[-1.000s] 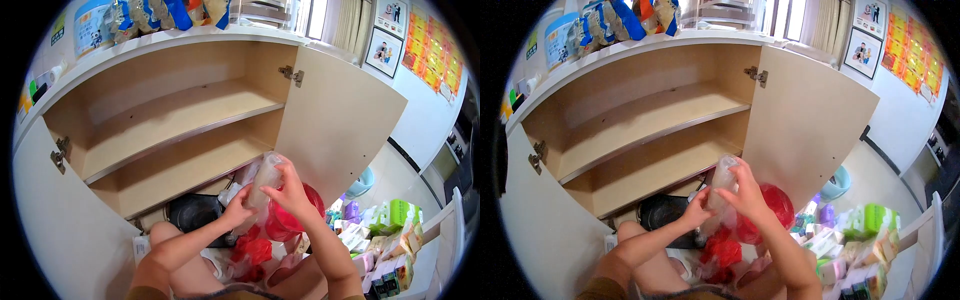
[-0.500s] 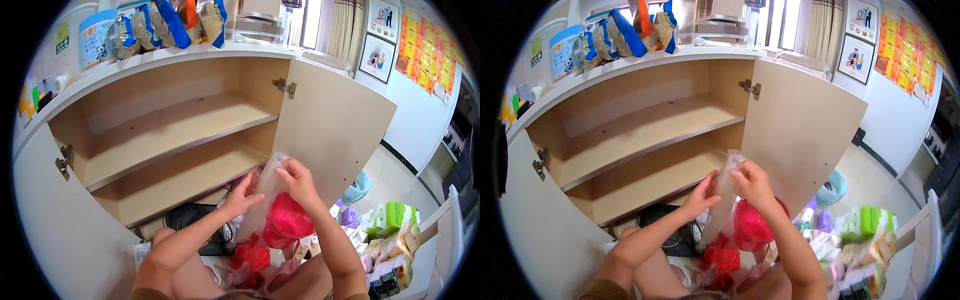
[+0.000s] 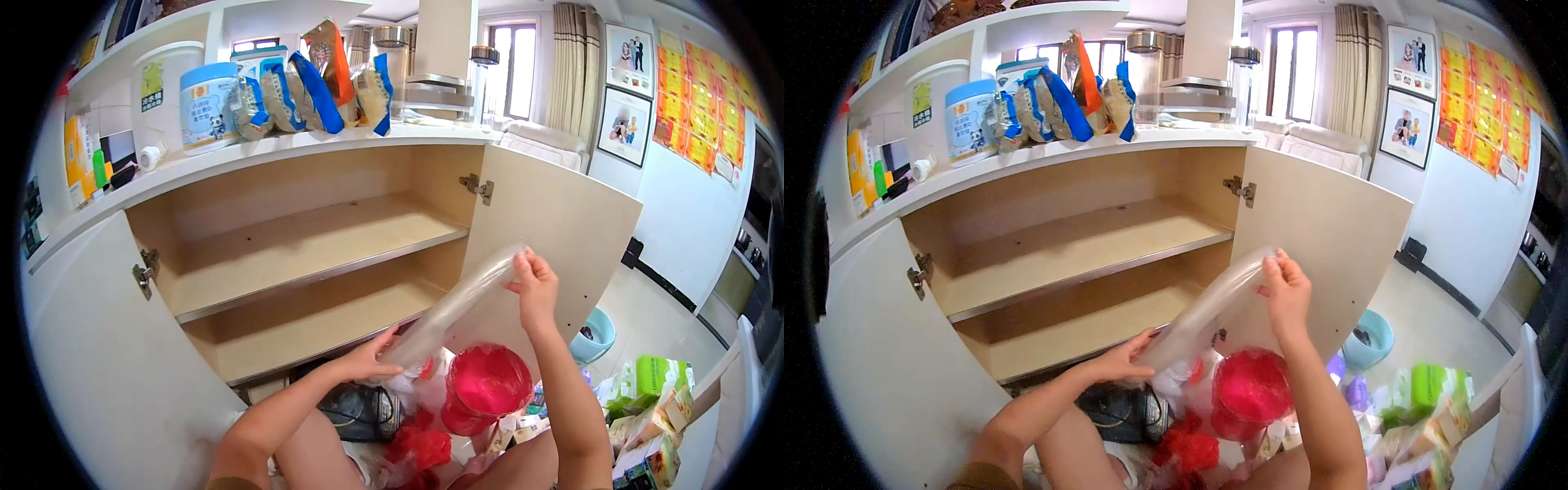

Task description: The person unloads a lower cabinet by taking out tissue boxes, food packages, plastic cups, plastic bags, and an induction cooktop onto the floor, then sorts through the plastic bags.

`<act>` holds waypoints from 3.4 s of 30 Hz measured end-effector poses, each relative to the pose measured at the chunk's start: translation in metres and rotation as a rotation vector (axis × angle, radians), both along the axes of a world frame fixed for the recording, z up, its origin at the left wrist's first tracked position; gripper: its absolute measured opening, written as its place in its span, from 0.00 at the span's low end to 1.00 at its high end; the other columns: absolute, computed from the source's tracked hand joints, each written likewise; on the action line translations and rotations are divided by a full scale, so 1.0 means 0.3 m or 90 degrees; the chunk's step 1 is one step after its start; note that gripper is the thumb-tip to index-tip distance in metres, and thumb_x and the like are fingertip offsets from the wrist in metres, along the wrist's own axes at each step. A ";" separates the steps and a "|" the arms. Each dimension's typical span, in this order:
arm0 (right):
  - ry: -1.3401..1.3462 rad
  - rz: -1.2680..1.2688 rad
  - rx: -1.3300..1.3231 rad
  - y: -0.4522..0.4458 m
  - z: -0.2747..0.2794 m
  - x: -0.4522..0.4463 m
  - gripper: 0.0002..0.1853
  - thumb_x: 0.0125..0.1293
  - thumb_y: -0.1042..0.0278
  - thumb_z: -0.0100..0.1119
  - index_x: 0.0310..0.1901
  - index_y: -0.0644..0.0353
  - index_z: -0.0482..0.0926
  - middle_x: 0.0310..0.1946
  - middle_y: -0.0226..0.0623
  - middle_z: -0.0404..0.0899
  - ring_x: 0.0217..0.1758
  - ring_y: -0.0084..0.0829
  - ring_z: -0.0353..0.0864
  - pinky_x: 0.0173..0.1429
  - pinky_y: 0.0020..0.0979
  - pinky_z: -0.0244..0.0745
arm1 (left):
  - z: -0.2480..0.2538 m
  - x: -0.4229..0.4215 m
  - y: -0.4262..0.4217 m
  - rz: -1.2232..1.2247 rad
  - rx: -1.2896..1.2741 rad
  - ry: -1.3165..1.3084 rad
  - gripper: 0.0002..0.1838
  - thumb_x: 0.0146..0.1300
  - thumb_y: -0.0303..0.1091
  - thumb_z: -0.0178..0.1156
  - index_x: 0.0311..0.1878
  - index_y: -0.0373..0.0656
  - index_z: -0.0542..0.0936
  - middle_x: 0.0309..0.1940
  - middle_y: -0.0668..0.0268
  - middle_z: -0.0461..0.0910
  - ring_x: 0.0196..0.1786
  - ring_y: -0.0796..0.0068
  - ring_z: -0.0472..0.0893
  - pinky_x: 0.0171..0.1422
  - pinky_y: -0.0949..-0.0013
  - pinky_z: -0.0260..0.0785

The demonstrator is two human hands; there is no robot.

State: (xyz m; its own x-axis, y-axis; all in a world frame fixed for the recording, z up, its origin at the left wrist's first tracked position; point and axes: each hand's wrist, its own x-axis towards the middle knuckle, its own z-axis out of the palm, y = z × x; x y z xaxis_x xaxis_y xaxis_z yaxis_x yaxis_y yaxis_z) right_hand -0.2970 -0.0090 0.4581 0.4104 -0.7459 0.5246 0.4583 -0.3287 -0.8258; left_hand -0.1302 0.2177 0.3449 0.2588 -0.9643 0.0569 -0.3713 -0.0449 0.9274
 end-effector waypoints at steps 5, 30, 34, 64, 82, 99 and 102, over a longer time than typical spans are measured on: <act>-0.085 0.021 0.062 0.000 0.040 -0.017 0.13 0.59 0.61 0.50 0.35 0.64 0.73 0.31 0.31 0.71 0.33 0.21 0.71 0.33 0.26 0.74 | 0.044 0.065 0.067 0.029 -0.019 0.130 0.31 0.47 0.29 0.62 0.56 0.39 0.62 0.51 0.62 0.66 0.52 0.75 0.66 0.56 0.73 0.57; -0.059 0.095 0.155 0.048 0.051 0.020 0.11 0.59 0.61 0.49 0.36 0.61 0.71 0.31 0.29 0.72 0.34 0.21 0.72 0.37 0.27 0.73 | 0.089 0.030 0.141 -0.155 0.060 0.313 0.40 0.52 0.50 0.55 0.62 0.40 0.49 0.57 0.60 0.59 0.56 0.72 0.63 0.60 0.68 0.52; -0.013 0.119 0.088 0.097 0.061 0.047 0.11 0.59 0.61 0.48 0.35 0.60 0.72 0.30 0.28 0.72 0.34 0.20 0.71 0.36 0.26 0.72 | 0.040 -0.038 0.001 -0.196 -0.051 0.493 0.36 0.55 0.56 0.45 0.60 0.40 0.54 0.54 0.60 0.62 0.54 0.70 0.65 0.57 0.66 0.57; 0.093 0.253 0.025 0.204 -0.060 0.077 0.06 0.53 0.72 0.57 0.31 0.65 0.76 0.34 0.28 0.72 0.33 0.18 0.70 0.37 0.20 0.67 | 0.101 -0.153 -0.135 -0.028 -0.208 0.380 0.32 0.55 0.49 0.52 0.59 0.43 0.57 0.51 0.68 0.64 0.53 0.75 0.64 0.57 0.68 0.57; 0.189 0.283 -0.172 0.263 -0.187 0.078 0.29 0.47 0.75 0.60 0.52 0.60 0.59 0.43 0.36 0.64 0.50 0.28 0.65 0.49 0.29 0.65 | 0.146 -0.129 -0.109 0.157 -0.334 0.297 0.07 0.54 0.33 0.56 0.35 0.44 0.72 0.33 0.72 0.72 0.35 0.83 0.70 0.39 0.77 0.64; 0.210 0.275 -0.387 0.258 -0.171 0.084 0.05 0.50 0.75 0.57 0.31 0.63 0.76 0.40 0.34 0.66 0.42 0.26 0.69 0.43 0.24 0.66 | 0.147 -0.077 -0.093 0.228 -0.483 0.163 0.05 0.56 0.29 0.54 0.32 0.40 0.70 0.32 0.67 0.75 0.34 0.83 0.71 0.41 0.80 0.65; 0.193 0.270 -0.470 0.268 -0.166 0.095 0.05 0.50 0.73 0.58 0.30 0.62 0.76 0.40 0.37 0.68 0.42 0.29 0.70 0.44 0.27 0.66 | 0.150 -0.074 -0.081 0.177 -0.449 0.233 0.04 0.56 0.28 0.54 0.33 0.40 0.70 0.31 0.67 0.74 0.33 0.83 0.72 0.39 0.80 0.65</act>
State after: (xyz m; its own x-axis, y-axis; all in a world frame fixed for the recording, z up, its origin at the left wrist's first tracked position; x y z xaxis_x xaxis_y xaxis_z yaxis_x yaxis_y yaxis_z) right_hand -0.2686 0.0715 0.4083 0.7730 -0.0171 0.6341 0.4586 -0.6755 -0.5773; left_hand -0.1525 0.1933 0.3900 0.6009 -0.6322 0.4891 -0.1034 0.5453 0.8319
